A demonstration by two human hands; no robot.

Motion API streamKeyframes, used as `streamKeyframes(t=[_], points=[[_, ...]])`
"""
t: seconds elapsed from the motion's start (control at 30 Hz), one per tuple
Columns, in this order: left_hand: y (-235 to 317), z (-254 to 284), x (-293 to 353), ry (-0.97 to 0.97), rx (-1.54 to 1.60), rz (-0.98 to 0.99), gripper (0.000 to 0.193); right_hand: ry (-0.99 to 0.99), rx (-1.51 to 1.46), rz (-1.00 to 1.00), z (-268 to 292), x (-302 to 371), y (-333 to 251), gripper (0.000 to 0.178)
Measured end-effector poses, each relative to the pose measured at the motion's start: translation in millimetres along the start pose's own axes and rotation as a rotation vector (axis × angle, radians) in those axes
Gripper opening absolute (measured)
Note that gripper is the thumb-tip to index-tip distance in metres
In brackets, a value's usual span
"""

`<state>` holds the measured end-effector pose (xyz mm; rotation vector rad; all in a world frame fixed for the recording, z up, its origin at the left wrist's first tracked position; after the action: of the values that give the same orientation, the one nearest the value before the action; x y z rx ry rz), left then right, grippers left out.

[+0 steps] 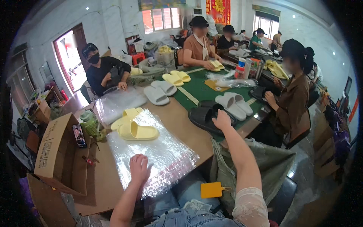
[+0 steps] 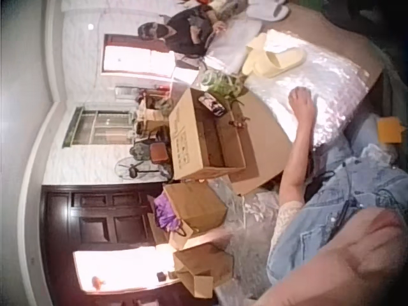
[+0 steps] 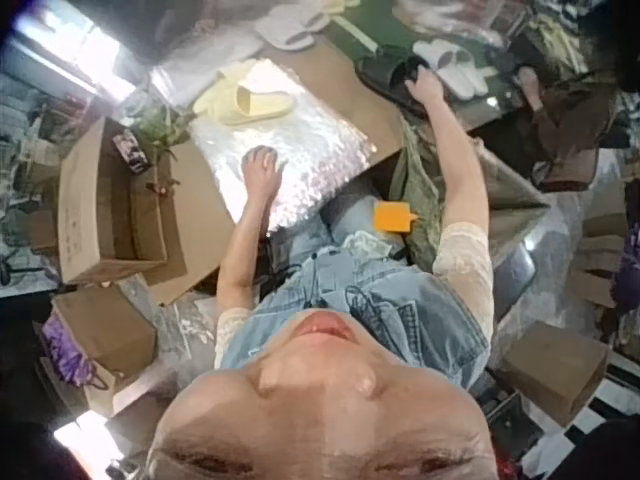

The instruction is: The person sits at a long table in a workshop and repeatedly picks up pairs of yellow and white plastic slippers. They place each pair into a clear plastic bag and set the packaged items aside. Other workers are visible in the background performing similar tasks.

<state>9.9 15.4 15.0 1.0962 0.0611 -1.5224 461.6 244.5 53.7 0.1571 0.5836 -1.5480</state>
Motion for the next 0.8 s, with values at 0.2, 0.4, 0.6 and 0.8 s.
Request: streamKeyframes(t=[0.2,0.4,0.6,0.8], points=[[6.3,15.0,3.0,0.022,-0.028,0.036,0.017,0.021,0.023,-0.101,-41.3,-4.3,-28.9,0.05],[8.2,13.1,3.1,-0.002,-0.045,0.044,0.018,0.134,0.137,0.082,-12.7,41.6,-57.9,0.033],[4.8,12.1,1.5,0.008,-0.031,0.016,0.018,0.078,0.135,0.103,-10.7,101.7,-91.8,0.035],[0.8,8.3,1.9,0.01,-0.025,-0.002,0.021,0.178,0.118,0.053,-13.0,101.8,-99.0,0.039]])
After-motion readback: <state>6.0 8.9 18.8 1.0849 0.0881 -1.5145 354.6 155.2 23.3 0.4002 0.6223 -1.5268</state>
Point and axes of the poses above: each hand's wrist, its own x-axis away from the middle knuckle, its own z-axis out of the back of the hand, y = z × x, the point moved 2 cm from there along -x, towards the middle knuckle, and after that the axes turned 8 degrees about y, right-handed, at the moved point
